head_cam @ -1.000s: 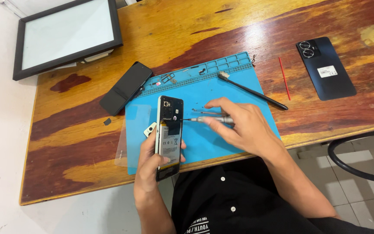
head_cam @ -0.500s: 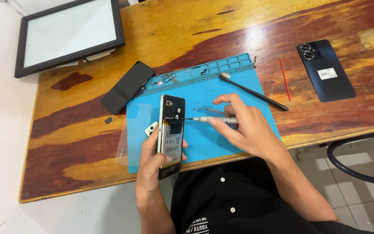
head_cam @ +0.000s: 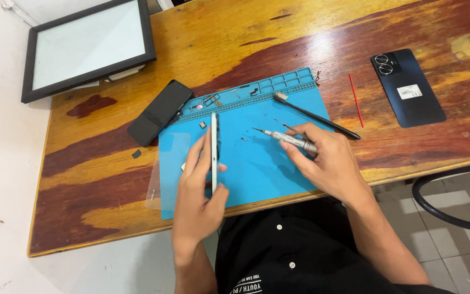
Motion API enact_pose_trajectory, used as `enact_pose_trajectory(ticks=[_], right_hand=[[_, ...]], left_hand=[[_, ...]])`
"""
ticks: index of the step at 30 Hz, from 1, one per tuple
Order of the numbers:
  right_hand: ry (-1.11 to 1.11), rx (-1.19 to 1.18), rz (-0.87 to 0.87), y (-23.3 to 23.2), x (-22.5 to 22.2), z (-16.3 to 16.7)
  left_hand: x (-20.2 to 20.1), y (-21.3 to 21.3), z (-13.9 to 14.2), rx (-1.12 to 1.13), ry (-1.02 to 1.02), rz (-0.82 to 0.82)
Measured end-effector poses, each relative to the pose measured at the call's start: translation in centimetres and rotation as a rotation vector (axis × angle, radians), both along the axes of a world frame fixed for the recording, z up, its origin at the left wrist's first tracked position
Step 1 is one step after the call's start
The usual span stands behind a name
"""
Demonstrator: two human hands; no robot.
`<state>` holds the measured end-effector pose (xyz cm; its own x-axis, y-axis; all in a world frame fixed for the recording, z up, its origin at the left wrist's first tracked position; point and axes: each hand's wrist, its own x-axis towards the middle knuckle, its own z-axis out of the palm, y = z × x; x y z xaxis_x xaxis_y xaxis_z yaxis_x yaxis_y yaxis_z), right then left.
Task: The person uses a precision screwdriver to remove multiple screws from the back of a disassembled smartphone. They then use a metal prying tool to separate the back cover from the phone body and place the cover on the work mat.
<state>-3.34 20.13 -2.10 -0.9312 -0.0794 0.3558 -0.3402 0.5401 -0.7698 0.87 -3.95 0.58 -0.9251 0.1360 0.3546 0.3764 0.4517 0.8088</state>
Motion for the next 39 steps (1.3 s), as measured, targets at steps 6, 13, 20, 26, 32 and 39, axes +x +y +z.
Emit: enact_pose_trajectory(ticks=[6, 13, 20, 26, 32, 39], right_hand=[[0.017, -0.019, -0.042, 0.1, -0.1, -0.3], [0.018, -0.083, -0.013, -0.1, 0.0, -0.6], [0.033, -0.065, -0.041, -0.1, 0.0, -0.3], [0.041, -0.003, -0.071, -0.1, -0.1, -0.1], [0.166, -0.095, 0.041, 0.0, 0.1, -0.5], [0.187, -0.187, 0.152, 0.4, 0.5, -1.0]], left_hand=[[-1.4, -0.1, 1.7, -0.496, 0.217, 0.124], [-3.9, -1.4, 1.6, -0.679, -0.089, 0.027], [-3.6, -2.6, 2.5, -0.396, -0.169, 0.039], [-1.8, -2.5, 1.2, 0.494, -0.372, -0.118], [0.1, -2.2, -1.0, 0.916, -0.481, -0.323], [-0.6, -2.5, -2.7, 0.784, -0.530, -0.260]])
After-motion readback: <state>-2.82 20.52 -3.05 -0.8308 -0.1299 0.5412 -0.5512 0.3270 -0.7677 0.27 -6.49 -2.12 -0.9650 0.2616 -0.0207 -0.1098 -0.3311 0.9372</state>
